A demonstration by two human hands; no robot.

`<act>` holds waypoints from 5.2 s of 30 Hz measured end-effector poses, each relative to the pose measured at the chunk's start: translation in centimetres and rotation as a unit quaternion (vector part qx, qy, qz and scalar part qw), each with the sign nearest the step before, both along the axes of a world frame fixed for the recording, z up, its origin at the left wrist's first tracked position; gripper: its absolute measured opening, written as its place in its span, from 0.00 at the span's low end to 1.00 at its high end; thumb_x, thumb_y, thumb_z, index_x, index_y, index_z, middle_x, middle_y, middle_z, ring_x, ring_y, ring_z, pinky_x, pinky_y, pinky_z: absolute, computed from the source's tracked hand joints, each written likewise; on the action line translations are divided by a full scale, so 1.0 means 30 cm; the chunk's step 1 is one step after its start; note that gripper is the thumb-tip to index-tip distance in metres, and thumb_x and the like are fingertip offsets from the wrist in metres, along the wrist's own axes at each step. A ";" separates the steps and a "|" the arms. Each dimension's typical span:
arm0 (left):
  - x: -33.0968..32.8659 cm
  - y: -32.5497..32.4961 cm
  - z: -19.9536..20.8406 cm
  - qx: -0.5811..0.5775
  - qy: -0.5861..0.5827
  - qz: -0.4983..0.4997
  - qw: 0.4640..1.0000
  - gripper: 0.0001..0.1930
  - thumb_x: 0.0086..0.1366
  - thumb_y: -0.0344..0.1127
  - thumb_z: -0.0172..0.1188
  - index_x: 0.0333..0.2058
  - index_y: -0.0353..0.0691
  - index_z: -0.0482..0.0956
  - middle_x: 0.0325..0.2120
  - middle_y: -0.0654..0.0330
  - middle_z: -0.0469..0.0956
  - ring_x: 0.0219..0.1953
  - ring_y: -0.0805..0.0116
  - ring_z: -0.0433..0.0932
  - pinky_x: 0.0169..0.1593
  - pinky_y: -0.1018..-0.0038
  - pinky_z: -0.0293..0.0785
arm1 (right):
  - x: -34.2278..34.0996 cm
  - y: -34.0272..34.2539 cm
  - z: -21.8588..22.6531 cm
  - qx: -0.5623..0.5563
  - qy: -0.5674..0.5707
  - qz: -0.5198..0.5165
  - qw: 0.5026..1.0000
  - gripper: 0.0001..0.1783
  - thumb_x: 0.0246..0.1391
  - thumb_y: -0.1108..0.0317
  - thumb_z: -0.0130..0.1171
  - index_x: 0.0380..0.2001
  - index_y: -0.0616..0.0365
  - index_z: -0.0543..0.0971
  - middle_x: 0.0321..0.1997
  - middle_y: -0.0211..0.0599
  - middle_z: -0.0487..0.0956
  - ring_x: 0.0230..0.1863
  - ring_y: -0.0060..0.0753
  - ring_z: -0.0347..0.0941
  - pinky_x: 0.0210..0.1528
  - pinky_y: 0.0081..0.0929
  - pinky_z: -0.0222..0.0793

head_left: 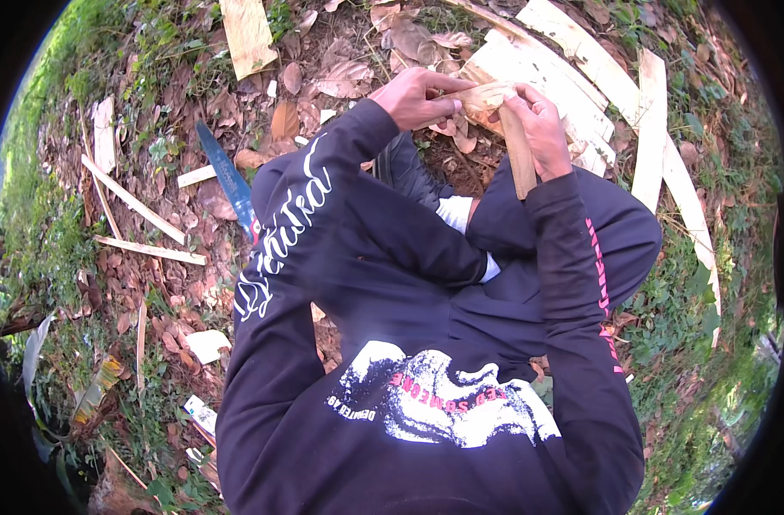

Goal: The person sits on the ground and uses a red hand saw to cut a small piece of wood held between their legs. After sawing, they inspect the cut piece and place it aside.

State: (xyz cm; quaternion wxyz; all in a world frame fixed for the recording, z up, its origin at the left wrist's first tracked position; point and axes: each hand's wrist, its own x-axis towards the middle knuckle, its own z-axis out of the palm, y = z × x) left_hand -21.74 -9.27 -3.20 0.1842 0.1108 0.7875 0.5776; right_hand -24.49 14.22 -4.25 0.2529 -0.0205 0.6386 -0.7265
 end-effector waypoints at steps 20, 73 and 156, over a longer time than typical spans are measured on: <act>0.001 0.013 -0.025 0.000 0.005 -0.010 1.000 0.22 0.67 0.29 0.52 0.60 0.50 0.72 0.26 0.64 0.79 0.24 0.82 0.73 0.31 0.79 0.74 | -0.006 0.006 0.003 0.028 0.007 0.016 0.999 0.13 0.63 0.69 0.52 0.44 0.70 0.75 0.38 0.39 0.81 0.34 0.25 0.79 0.38 0.17 0.72; 0.248 -0.426 -0.019 0.057 0.053 0.424 0.902 0.11 0.68 0.29 0.54 0.47 0.35 0.76 0.30 0.63 0.80 0.28 0.78 0.79 0.29 0.85 0.69 | -0.316 0.389 0.281 -0.196 0.250 -0.251 0.914 0.11 0.62 0.67 0.57 0.40 0.64 0.79 0.36 0.31 0.81 0.35 0.19 0.77 0.42 0.18 0.73; 0.255 -0.390 -0.014 0.045 -0.068 0.403 0.912 0.11 0.67 0.33 0.56 0.46 0.36 0.76 0.29 0.63 0.80 0.28 0.77 0.80 0.27 0.86 0.68 | -0.307 0.355 0.228 -0.212 0.199 -0.343 0.893 0.13 0.62 0.67 0.56 0.43 0.66 0.78 0.39 0.33 0.80 0.36 0.22 0.78 0.43 0.21 0.76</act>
